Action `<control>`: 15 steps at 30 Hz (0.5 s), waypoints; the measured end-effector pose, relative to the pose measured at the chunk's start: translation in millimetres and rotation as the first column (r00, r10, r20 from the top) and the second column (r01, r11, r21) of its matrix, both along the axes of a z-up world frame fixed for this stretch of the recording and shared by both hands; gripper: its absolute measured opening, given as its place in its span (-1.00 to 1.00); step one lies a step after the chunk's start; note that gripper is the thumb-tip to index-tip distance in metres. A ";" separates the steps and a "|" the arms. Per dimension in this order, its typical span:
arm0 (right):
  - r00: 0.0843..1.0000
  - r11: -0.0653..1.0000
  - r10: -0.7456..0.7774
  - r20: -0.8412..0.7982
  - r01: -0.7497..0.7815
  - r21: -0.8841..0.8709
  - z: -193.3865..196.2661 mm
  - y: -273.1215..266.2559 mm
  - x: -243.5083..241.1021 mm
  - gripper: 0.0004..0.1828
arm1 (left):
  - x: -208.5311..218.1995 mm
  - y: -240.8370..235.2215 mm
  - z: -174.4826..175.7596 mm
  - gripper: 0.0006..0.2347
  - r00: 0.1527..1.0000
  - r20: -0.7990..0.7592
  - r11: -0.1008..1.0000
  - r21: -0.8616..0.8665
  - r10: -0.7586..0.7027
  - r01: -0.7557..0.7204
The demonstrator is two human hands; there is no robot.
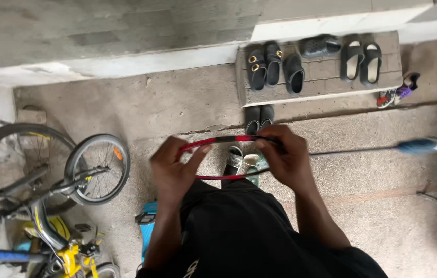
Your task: The person sits on the floor and applies a red grip tape to the frame of a badminton racket. They then retrieve a black rectangular object from a nearby room and use it to press the tape onto the racket frame before returning to the initial area.
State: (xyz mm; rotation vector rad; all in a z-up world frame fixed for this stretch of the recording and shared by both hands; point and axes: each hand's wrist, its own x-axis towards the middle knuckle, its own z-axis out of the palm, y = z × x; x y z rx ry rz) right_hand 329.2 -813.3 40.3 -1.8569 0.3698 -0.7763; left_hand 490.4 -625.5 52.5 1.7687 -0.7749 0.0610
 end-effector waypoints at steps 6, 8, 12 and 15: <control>0.942 0.953 -0.272 -0.195 0.292 0.080 3.7 -81.0 -41.8 -0.85 | -16.1 -109.8 3.6 -0.74 0.966 -0.201 0.977 0.098 -0.166 0.188; 0.927 0.940 -0.308 -0.212 0.332 0.086 6.4 -104.7 -37.7 -0.87 | -6.1 -136.3 14.4 -0.82 0.949 -0.219 0.962 0.102 -0.228 0.255; 0.897 0.918 -0.352 -0.267 0.387 0.088 11.4 -155.7 -18.1 -0.90 | 19.7 -191.1 38.3 -0.83 0.911 -0.208 0.916 0.114 -0.357 0.385; 0.866 0.899 -0.395 -0.305 0.433 0.067 33.3 -195.4 2.1 -0.91 | 39.4 -233.2 46.8 -0.81 0.899 -0.211 0.901 0.132 -0.383 0.414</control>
